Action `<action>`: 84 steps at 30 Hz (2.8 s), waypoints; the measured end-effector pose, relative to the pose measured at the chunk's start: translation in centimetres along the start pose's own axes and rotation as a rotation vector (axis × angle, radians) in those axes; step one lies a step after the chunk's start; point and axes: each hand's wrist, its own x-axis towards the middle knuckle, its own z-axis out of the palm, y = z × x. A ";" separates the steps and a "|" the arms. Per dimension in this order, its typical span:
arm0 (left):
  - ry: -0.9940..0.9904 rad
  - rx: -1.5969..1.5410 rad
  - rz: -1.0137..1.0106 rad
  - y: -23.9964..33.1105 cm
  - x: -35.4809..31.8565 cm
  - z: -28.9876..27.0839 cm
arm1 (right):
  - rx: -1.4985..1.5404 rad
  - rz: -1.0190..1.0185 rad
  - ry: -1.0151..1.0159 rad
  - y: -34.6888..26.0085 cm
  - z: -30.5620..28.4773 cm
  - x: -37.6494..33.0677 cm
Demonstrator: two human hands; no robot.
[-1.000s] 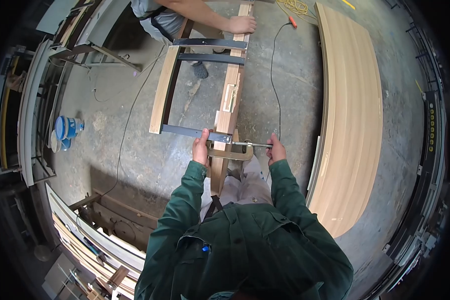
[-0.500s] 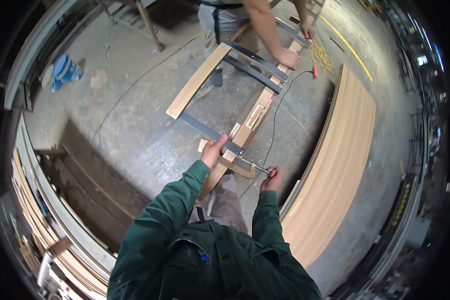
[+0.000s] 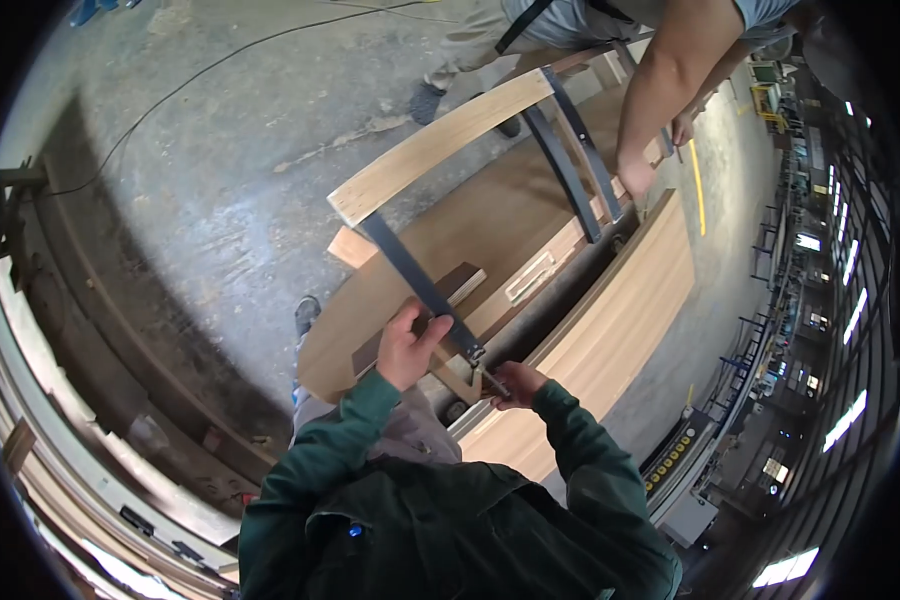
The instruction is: Assembling wooden furniture components using clamps and a hand router in an industrial workshop.
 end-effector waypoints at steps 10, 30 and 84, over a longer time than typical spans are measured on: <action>0.043 -0.040 0.016 -3.7 -0.2 0.0 | 0.064 0.311 0.040 -0.1 2.2 2.6; -0.298 0.138 -0.092 -2.6 1.1 -2.6 | 0.395 -0.996 0.307 5.7 1.6 1.7; -0.682 0.565 0.174 6.1 -5.8 -5.6 | 0.119 -1.428 0.418 21.1 11.9 -0.1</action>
